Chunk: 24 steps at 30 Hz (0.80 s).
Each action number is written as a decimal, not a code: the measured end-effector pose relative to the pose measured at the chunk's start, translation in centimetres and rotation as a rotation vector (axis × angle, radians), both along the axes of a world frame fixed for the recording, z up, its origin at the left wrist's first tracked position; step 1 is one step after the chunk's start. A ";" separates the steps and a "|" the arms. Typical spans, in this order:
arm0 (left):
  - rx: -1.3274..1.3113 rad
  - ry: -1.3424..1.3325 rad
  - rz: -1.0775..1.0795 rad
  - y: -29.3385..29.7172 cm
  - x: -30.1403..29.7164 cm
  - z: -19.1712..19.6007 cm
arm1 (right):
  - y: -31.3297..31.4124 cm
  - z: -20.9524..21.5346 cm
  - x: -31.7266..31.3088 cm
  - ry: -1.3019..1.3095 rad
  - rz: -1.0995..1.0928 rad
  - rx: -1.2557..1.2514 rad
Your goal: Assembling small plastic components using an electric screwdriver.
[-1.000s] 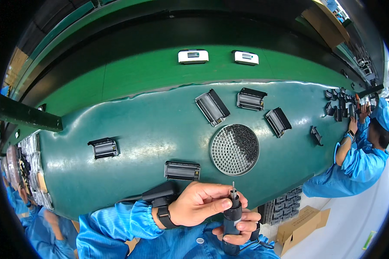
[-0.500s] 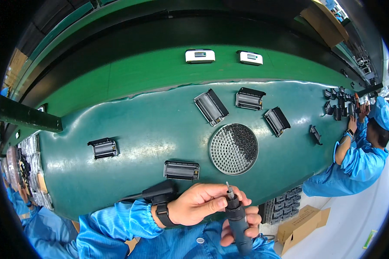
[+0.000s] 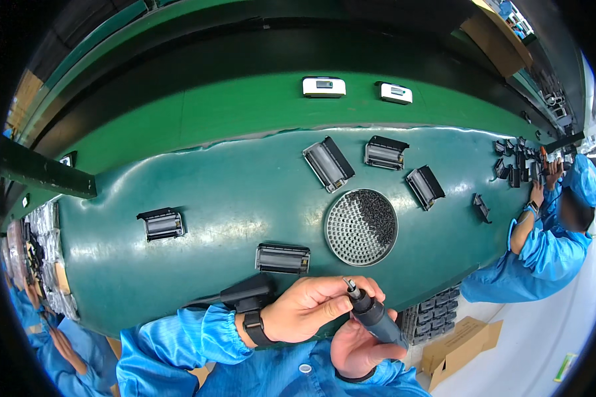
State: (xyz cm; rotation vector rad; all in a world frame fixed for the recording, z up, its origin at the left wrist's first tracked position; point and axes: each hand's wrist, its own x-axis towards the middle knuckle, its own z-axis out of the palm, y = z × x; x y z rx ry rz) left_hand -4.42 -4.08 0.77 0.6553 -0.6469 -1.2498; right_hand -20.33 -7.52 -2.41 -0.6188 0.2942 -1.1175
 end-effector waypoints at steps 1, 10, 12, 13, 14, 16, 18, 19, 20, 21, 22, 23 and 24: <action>0.002 0.001 0.003 0.0 0.1 0.0 | 0.0 0.0 0.1 0.001 0.003 0.002; 0.024 -0.068 0.019 0.1 0.5 0.2 | -0.5 1.1 -0.1 -0.122 0.099 0.252; 0.039 -0.078 0.022 0.0 0.5 0.8 | -0.6 1.3 -0.1 -0.149 0.143 0.272; 0.037 -0.080 0.020 -0.1 0.6 0.7 | -0.7 1.0 -0.1 -0.151 0.141 0.269; 0.035 -0.099 0.025 -0.1 0.6 0.5 | -0.7 0.6 0.1 -0.168 0.148 0.247; 0.027 -0.124 0.029 0.0 0.5 0.5 | -0.5 0.3 0.2 -0.191 0.152 0.217; 0.089 -0.092 0.022 0.1 0.2 0.7 | -0.4 0.4 0.0 0.016 0.083 0.018; 0.087 -0.099 0.020 0.2 0.1 0.7 | -0.5 0.3 0.1 0.009 0.081 0.015; 0.118 -0.031 0.026 0.3 0.0 0.8 | -0.6 0.2 0.1 0.093 0.052 -0.121; 0.150 0.037 0.032 0.4 -0.2 0.8 | -0.7 0.0 0.2 0.178 0.021 -0.258; 0.098 0.002 0.058 0.3 -0.3 0.4 | -0.9 -0.5 0.1 0.161 -0.012 -0.326; 0.095 0.000 0.057 0.5 -0.4 0.4 | -1.1 -0.9 -0.1 0.159 -0.015 -0.329; 0.098 0.056 0.025 0.7 -0.4 0.5 | -1.2 -1.3 -0.4 0.189 -0.044 -0.438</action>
